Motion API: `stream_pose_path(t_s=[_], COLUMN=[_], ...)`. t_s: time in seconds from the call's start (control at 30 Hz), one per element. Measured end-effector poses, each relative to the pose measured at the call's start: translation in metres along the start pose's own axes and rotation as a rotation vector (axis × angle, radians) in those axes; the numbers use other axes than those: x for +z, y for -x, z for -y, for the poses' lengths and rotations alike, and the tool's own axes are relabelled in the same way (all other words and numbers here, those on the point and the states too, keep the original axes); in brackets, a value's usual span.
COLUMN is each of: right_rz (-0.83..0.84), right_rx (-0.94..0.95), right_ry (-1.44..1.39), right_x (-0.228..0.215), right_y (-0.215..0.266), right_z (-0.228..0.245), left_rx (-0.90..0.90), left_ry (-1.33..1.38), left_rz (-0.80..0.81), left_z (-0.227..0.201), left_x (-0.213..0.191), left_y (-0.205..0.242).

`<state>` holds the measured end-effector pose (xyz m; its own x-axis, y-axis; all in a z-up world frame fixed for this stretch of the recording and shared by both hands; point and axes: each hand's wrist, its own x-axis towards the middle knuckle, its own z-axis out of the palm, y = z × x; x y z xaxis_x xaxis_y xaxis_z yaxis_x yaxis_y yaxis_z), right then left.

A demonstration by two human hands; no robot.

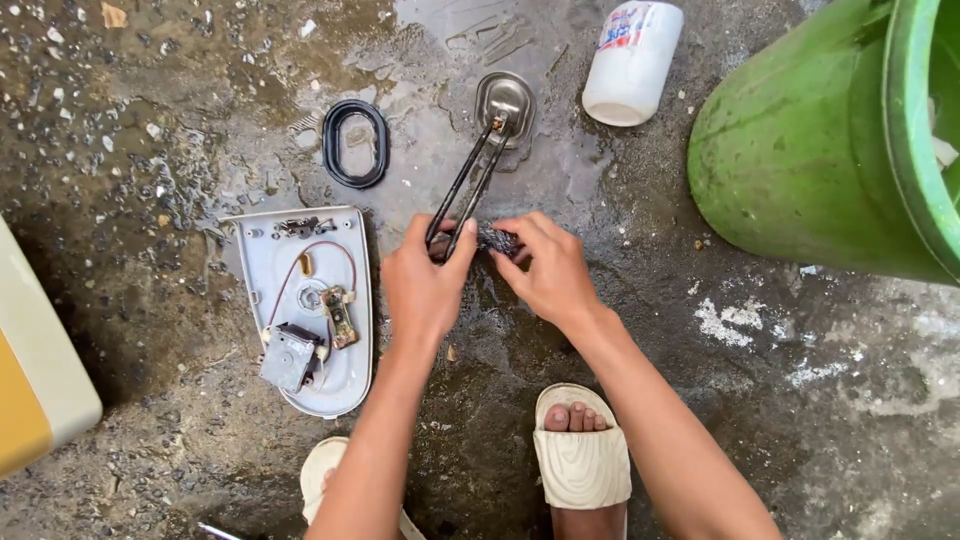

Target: Cleaning a water heater heating element using a steel wool pad and water on a concrete floor to remove mineral deposits.

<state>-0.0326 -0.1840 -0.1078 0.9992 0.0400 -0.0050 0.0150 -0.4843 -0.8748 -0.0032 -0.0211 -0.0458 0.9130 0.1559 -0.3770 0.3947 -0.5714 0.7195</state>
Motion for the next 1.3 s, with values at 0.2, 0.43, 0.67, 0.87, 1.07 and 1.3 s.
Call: stream_pose_path(t_s=[0.2,0.43,0.67,0.87,1.07,1.3], right_rz=[-0.177,0.008,-0.09,-0.103,-0.135,0.165], right_rx=[-0.246,-0.415,-0.494,-0.449,-0.48,-0.326], right_ry=[0.09,0.376,0.401,0.31,0.5,0.664], right_x=[-0.008,-0.004,0.014,0.019,0.025,0.012], right_y=[-0.021,-0.043,-0.037,-0.027,-0.039,-0.046], right_z=[-0.004,-0.031,-0.031,-0.025,-0.042,-0.005], left_rx=[0.019,0.015,0.167,0.251,0.288,0.248], left_ry=[0.18,0.18,0.185,0.178,0.189,0.053], left_rz=[-0.144,-0.059,0.063,0.148,0.141,0.162], left_z=[-0.029,-0.028,-0.008,-0.004,-0.002,-0.014], left_x=[0.025,0.023,0.016,0.011,0.015,0.005], left_y=[-0.025,-0.022,-0.032,-0.038,-0.037,-0.033])
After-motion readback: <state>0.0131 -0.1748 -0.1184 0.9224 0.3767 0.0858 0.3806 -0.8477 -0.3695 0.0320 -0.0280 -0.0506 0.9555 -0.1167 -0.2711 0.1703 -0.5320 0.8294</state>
